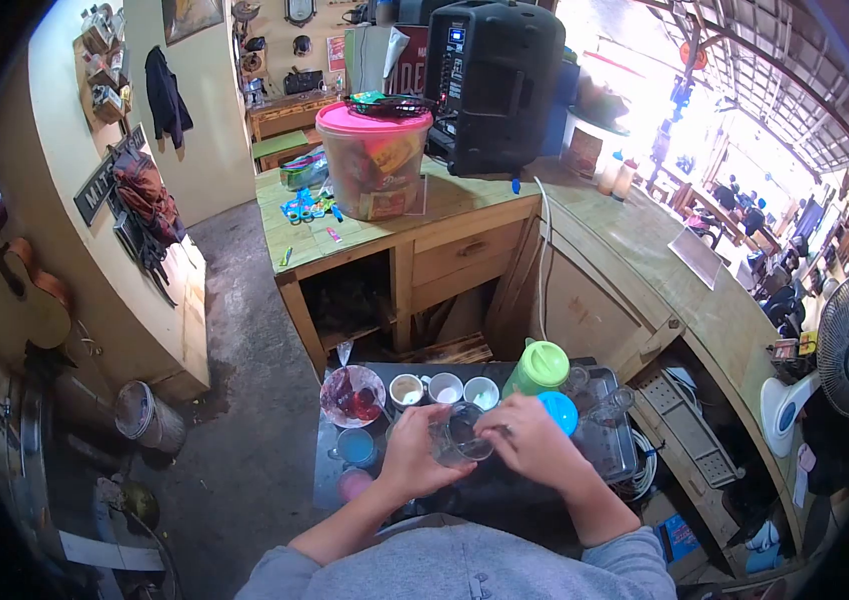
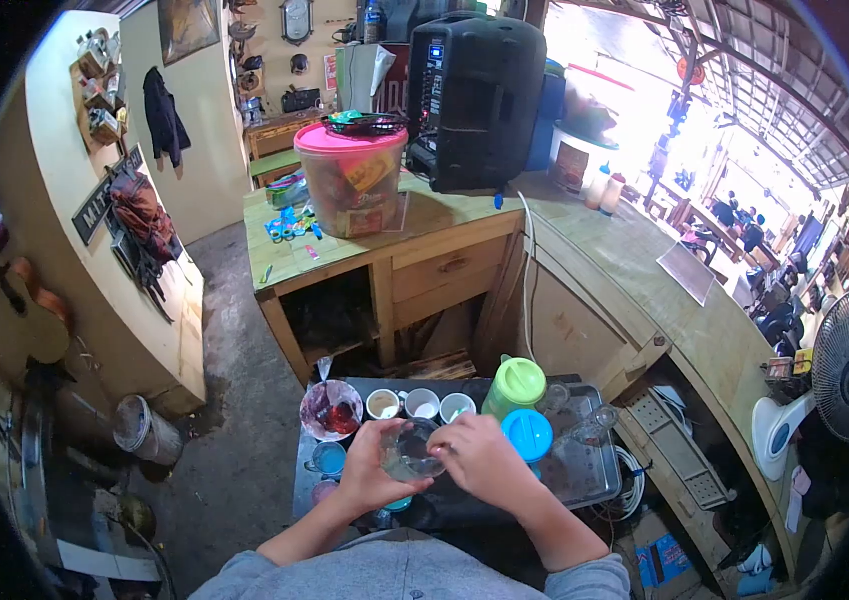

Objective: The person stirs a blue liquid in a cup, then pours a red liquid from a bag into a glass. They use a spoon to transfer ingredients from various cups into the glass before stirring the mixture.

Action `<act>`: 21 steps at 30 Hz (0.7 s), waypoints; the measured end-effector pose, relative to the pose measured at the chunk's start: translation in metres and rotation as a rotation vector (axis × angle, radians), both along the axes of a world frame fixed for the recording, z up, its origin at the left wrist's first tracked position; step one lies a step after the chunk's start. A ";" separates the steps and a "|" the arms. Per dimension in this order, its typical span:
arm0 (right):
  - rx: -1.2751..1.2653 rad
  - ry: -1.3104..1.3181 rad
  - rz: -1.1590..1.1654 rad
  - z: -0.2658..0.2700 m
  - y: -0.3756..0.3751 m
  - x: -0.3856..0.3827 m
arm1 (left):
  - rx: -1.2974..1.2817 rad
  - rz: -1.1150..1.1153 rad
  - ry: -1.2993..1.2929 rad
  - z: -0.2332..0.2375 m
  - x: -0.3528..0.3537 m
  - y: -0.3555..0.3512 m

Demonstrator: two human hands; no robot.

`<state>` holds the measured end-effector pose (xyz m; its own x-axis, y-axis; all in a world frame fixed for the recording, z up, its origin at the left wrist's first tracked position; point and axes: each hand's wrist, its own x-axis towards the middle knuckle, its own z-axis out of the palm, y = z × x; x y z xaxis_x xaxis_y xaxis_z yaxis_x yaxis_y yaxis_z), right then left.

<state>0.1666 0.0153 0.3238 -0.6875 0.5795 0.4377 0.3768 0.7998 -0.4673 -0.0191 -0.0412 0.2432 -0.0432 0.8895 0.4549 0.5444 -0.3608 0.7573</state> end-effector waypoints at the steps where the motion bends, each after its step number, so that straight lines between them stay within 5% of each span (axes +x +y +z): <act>1: 0.008 0.003 -0.004 0.001 0.000 0.003 | -0.014 -0.030 -0.050 -0.002 0.002 0.000; 5: 0.128 0.064 -0.102 0.026 -0.006 0.016 | -0.058 -0.195 -0.226 -0.008 0.000 0.002; 9: 0.098 0.016 0.057 0.020 -0.007 0.007 | -0.107 -0.395 -0.394 0.005 0.001 0.001; 15: 0.111 0.323 0.045 0.031 0.000 0.012 | -0.228 -0.561 -0.469 0.006 -0.005 -0.002; 19: 0.069 0.323 0.079 0.030 0.003 0.005 | -0.094 -0.650 -0.521 -0.004 -0.008 0.001; 21: 0.005 0.464 -0.029 0.033 -0.001 0.006 | -0.266 -0.825 -0.835 -0.006 -0.010 -0.001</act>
